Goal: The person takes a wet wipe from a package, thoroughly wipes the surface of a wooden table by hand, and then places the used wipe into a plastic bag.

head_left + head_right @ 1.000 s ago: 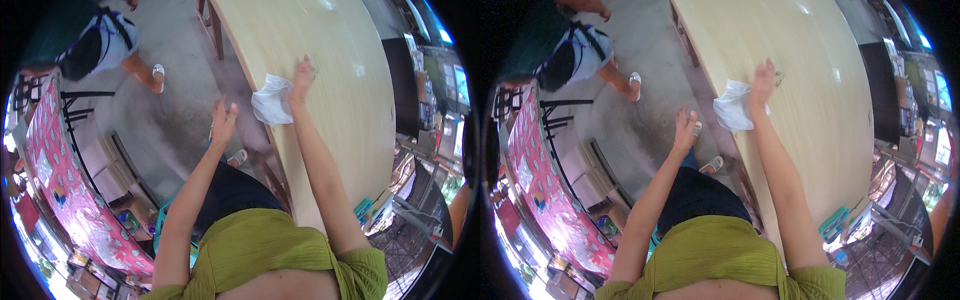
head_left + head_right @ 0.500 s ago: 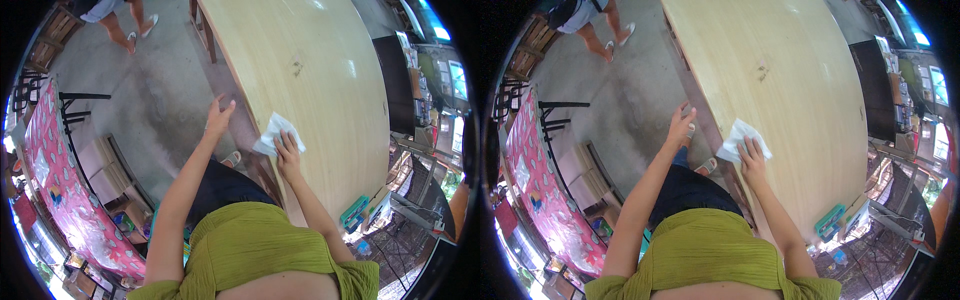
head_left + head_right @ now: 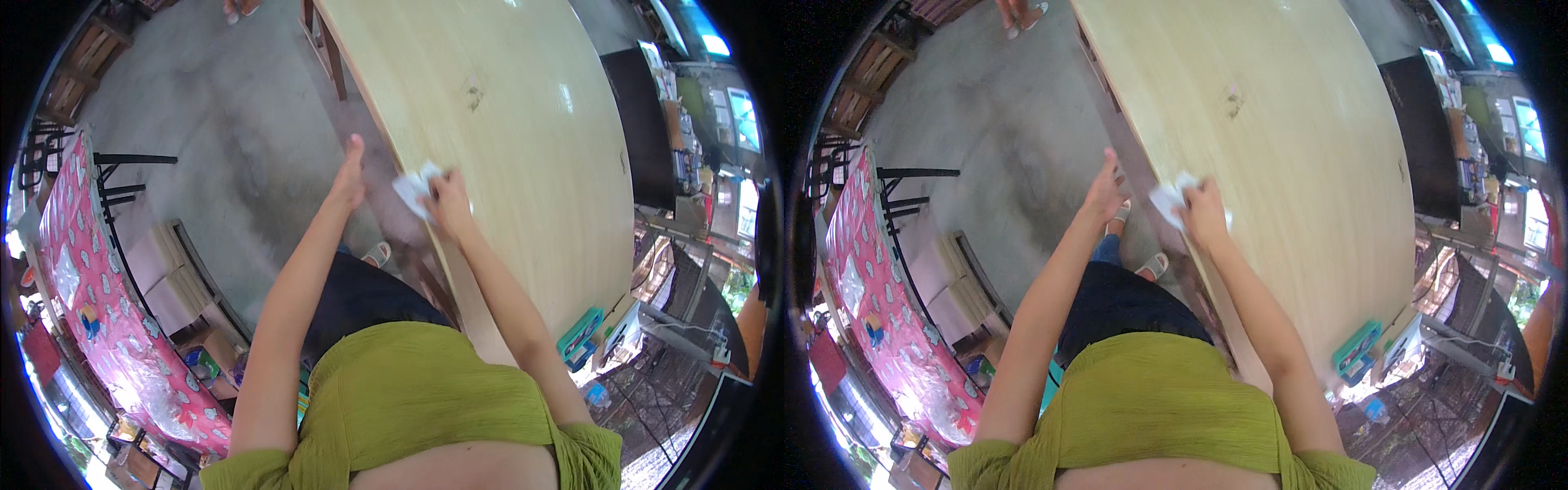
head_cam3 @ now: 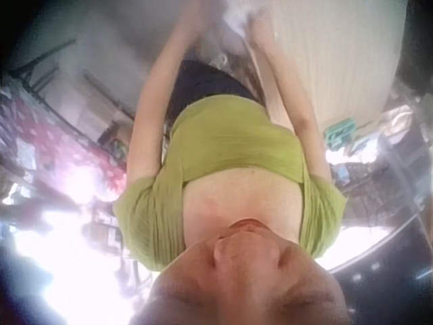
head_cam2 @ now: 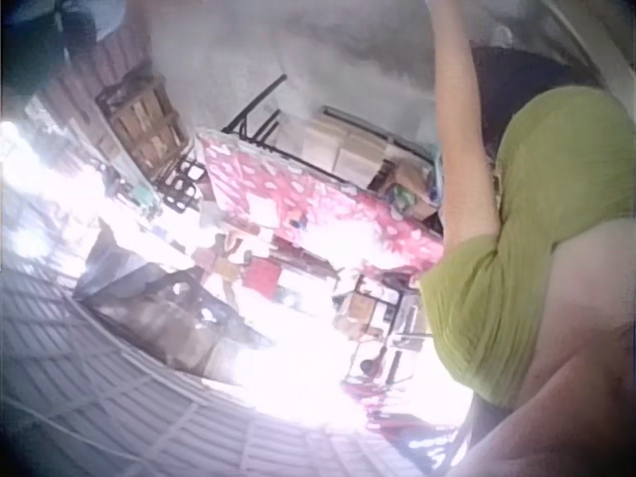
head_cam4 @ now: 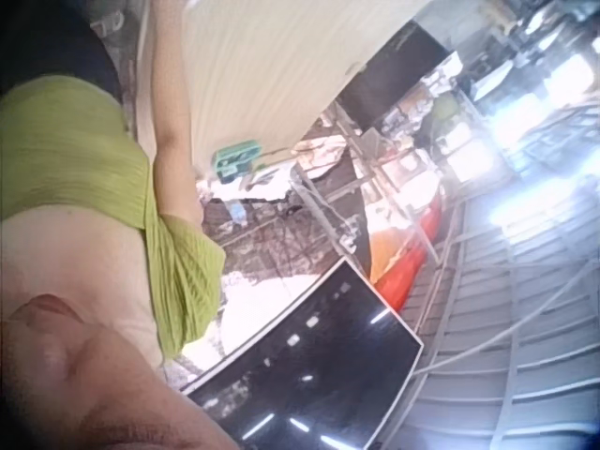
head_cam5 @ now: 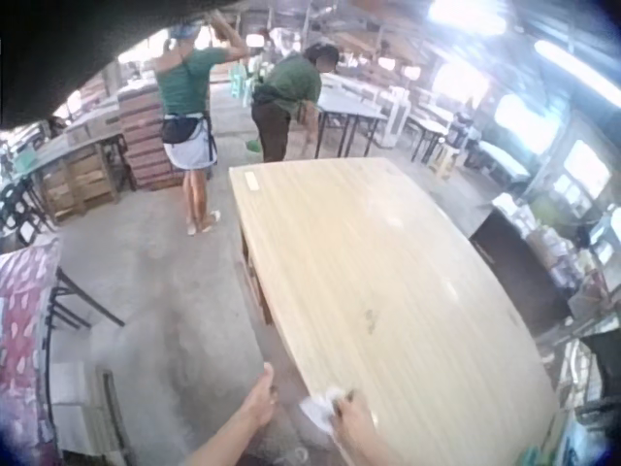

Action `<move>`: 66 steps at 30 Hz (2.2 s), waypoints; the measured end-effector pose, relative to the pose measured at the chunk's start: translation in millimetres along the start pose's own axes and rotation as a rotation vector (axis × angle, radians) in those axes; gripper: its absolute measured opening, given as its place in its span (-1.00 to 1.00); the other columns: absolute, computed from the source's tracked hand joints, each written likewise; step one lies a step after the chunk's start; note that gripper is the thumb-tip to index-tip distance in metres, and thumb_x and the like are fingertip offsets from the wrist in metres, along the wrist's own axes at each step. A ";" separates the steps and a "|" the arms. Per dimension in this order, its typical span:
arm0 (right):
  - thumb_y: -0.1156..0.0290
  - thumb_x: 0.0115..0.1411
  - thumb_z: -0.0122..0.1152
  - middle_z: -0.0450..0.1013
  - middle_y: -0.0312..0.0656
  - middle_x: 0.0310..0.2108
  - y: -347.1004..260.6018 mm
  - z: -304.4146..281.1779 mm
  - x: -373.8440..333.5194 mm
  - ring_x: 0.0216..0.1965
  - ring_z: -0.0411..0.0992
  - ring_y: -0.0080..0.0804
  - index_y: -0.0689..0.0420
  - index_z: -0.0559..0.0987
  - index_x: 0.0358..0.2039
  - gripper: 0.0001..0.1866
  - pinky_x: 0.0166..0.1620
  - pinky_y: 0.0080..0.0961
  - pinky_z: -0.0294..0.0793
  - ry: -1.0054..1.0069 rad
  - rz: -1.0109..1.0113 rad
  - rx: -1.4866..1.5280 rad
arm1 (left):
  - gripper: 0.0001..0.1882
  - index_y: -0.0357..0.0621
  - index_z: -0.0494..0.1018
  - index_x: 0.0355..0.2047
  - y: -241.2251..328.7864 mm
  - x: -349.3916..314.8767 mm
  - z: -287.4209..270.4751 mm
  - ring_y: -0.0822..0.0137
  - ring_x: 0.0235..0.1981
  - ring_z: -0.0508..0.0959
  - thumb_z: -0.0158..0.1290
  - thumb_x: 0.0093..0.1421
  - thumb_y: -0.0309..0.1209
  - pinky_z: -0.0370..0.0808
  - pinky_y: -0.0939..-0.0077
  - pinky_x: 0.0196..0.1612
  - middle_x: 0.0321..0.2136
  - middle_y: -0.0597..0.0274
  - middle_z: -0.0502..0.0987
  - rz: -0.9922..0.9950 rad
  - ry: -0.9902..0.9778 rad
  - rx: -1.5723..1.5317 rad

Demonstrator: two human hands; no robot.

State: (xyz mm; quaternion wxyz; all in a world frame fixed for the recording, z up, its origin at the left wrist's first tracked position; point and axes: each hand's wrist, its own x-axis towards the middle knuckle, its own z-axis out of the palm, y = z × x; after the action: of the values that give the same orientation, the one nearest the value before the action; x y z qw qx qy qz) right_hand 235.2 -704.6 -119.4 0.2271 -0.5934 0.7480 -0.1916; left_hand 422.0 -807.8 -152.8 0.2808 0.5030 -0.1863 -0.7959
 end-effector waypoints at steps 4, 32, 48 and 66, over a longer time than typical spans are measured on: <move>0.41 -0.15 0.47 0.30 0.04 -0.35 -2.0 -5.1 -8.8 -0.31 0.35 0.02 0.24 0.44 -0.55 -0.68 -0.23 -0.16 0.35 -0.041 0.065 0.029 | 0.17 -0.16 -0.30 0.40 4.2 -11.3 -30.4 0.00 0.43 -0.27 -0.13 0.11 0.42 -0.10 -0.24 0.32 0.42 -0.02 -0.33 -0.073 0.112 -0.064; 0.32 -0.11 0.45 0.32 0.04 -0.39 -26.8 11.4 18.3 -0.35 0.40 0.03 0.22 0.50 -0.54 -0.70 -0.24 -0.12 0.39 -0.081 -0.039 -0.082 | -0.12 0.03 0.04 0.36 -6.5 -60.7 -123.8 0.02 0.35 0.07 -0.35 0.24 0.37 0.02 -0.09 0.31 0.36 0.03 0.02 -0.022 -0.095 -0.084; 0.29 -0.11 0.48 0.31 0.02 -0.45 2.2 -8.8 -11.4 -0.38 0.37 -0.01 0.23 0.46 -0.60 -0.65 -0.28 -0.16 0.37 -0.163 0.020 -0.123 | -0.16 0.02 0.08 0.35 -6.0 -82.4 -172.8 0.01 0.32 0.10 -0.36 0.27 0.33 0.04 -0.07 0.31 0.33 0.01 0.06 0.021 0.136 -0.089; 0.25 -0.06 0.44 0.33 0.06 -0.38 -18.4 7.7 35.7 -0.36 0.40 0.03 0.24 0.48 -0.56 -0.65 -0.26 -0.15 0.40 -0.127 -0.078 -0.177 | -0.14 0.01 0.06 0.35 -7.8 -76.3 -204.2 -0.01 0.34 0.08 -0.36 0.26 0.34 0.03 -0.12 0.31 0.36 0.01 0.03 -0.030 0.102 -0.062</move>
State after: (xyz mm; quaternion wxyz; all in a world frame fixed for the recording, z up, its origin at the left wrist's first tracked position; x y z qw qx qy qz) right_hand 247.5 -743.6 -119.6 0.2131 -0.6508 0.7225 -0.0954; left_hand 630.4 -756.3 -190.9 0.2934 0.5369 -0.1396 -0.7786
